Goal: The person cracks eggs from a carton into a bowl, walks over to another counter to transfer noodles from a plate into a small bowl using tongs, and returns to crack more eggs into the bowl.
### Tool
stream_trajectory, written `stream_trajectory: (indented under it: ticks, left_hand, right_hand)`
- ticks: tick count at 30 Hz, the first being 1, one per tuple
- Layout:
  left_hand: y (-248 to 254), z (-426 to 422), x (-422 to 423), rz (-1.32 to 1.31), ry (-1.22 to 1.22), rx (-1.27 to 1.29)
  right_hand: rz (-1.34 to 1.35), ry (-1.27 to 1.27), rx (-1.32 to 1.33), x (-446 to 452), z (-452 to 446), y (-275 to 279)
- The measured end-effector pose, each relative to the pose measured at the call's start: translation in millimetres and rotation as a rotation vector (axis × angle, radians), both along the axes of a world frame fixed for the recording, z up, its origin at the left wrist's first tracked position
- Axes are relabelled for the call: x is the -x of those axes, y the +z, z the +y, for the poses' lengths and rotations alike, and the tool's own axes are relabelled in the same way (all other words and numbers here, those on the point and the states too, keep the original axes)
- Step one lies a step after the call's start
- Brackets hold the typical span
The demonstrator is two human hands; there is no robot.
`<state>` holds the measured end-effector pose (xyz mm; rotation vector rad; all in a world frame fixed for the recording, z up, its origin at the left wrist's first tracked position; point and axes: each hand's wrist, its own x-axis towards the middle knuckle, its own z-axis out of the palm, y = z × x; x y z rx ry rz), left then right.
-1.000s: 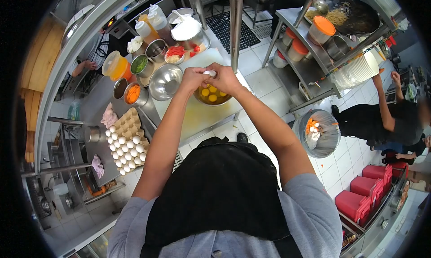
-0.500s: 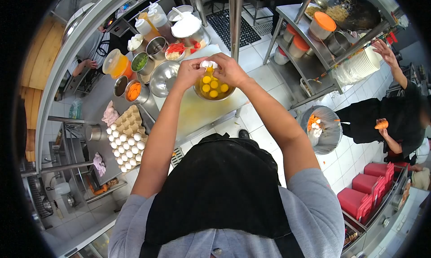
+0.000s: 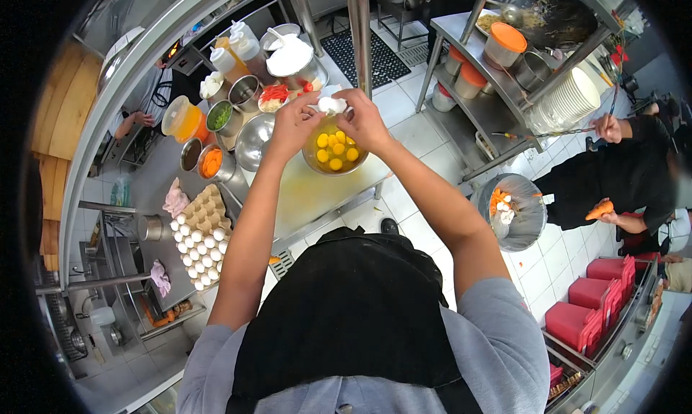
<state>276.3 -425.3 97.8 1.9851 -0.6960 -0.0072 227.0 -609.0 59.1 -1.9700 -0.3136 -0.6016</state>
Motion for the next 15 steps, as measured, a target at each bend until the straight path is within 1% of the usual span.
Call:
stream_trajectory:
  ticks: [1,2,4,5,7,8,10,12,13,14,15]
  left_hand:
    - [1,-2,-1,0.075,-0.006,0.076]
    - [2,-5,-2,0.151,-0.014,0.151]
    - [5,-10,-3,0.187,-0.027,0.133]
    - [5,-12,-4,0.225,-0.033,0.117]
    - [5,-10,-5,0.202,-0.034,0.098]
    - [4,-8,-6,0.179,-0.026,0.083]
    - [10,4,1,0.199,-0.030,0.099]
    - [15,20,6,0.342,0.075,0.127]
    - [6,30,4,0.347,0.060,0.123]
    - [-7,42,1,0.183,0.022,-0.008]
    - [-15,50,1,0.018,-0.010,-0.138]
  right_hand:
    - [0.177,-0.029,-0.135,-1,0,-6]
    - [0.173,-0.035,-0.137,-2,0,-10]
    - [0.417,0.153,-0.801,-2,-3,-19]
    - [0.412,0.147,-0.805,0,-5,-19]
    - [0.617,0.314,-1.306,10,-13,-22]
    - [0.610,0.304,-1.314,16,-18,-23]
    - [0.602,0.404,-1.414,30,-30,-27]
    - [0.566,0.415,-1.465,55,-53,-38]
    - [0.511,0.384,-1.467,72,-67,-44]
    - [0.459,0.359,-1.467,91,-81,-50]
    - [0.466,0.283,-1.447,115,-97,-51]
